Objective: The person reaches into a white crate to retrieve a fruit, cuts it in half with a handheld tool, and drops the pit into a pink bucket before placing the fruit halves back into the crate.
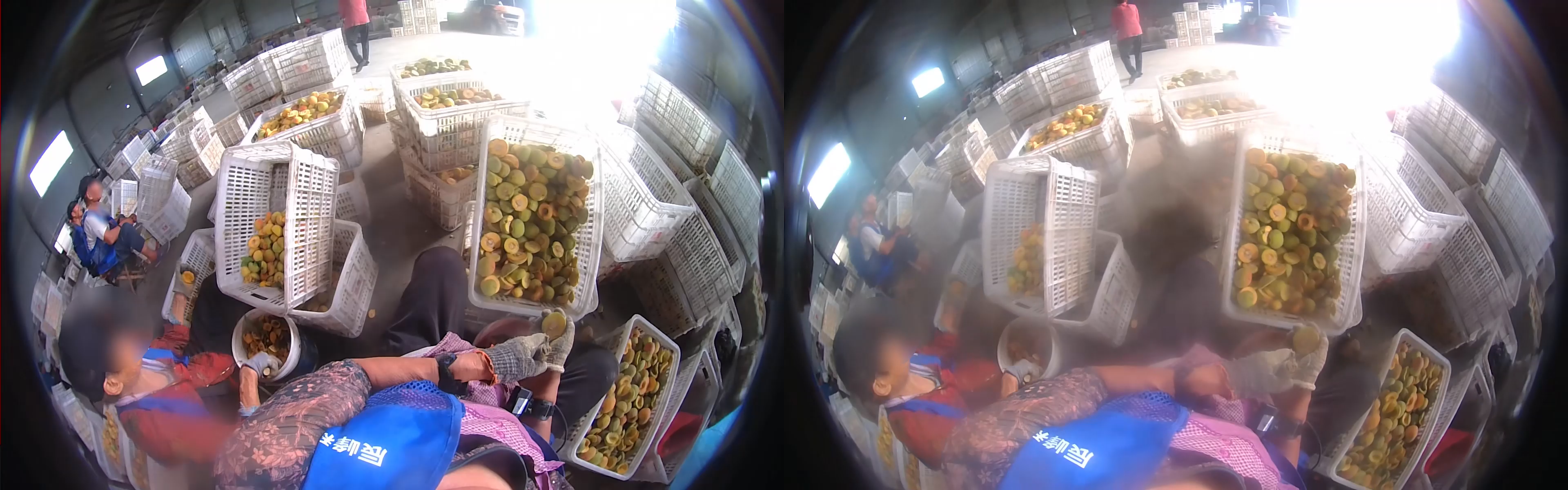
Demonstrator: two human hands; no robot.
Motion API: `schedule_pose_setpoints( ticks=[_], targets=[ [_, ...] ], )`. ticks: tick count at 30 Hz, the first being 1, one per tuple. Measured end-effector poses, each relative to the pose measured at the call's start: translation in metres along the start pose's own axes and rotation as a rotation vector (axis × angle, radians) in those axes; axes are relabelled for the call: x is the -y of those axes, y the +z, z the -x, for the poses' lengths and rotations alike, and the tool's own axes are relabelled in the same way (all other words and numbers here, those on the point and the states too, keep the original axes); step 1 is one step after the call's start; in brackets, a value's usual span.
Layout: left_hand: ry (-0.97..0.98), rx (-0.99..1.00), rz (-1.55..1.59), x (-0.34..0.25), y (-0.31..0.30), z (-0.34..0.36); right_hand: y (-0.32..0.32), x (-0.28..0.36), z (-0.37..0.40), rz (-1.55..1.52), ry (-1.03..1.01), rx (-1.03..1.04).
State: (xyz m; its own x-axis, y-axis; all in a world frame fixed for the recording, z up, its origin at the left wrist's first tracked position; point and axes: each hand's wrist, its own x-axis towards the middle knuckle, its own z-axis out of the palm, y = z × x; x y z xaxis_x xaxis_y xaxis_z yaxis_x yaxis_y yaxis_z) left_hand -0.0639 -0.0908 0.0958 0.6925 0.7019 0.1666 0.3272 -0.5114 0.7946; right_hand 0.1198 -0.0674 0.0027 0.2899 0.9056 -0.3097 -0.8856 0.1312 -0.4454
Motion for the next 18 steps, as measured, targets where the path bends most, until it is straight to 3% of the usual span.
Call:
schedule_pose_setpoints(
  ticks=[7, 9, 16, 18],
  targets=[
    [0.046, 0.009, 0.046, -0.015, 0.019, -0.029, -0.022, -0.005, -0.01, 0.078, -0.046, 0.108],
    [0.046, 0.011, 0.049, -0.016, 0.022, -0.032, -0.016, -0.012, -0.001, 0.349, -0.34, 0.042],
    [0.043, 0.027, 0.051, -0.016, 0.03, -0.032, -0.031, -0.004, -0.013, 0.051, -0.146, 0.002],
    [0.04, 0.031, 0.051, -0.016, 0.03, -0.031, -0.019, 0.005, -0.004, 0.034, -0.043, 0.071]
  ],
)
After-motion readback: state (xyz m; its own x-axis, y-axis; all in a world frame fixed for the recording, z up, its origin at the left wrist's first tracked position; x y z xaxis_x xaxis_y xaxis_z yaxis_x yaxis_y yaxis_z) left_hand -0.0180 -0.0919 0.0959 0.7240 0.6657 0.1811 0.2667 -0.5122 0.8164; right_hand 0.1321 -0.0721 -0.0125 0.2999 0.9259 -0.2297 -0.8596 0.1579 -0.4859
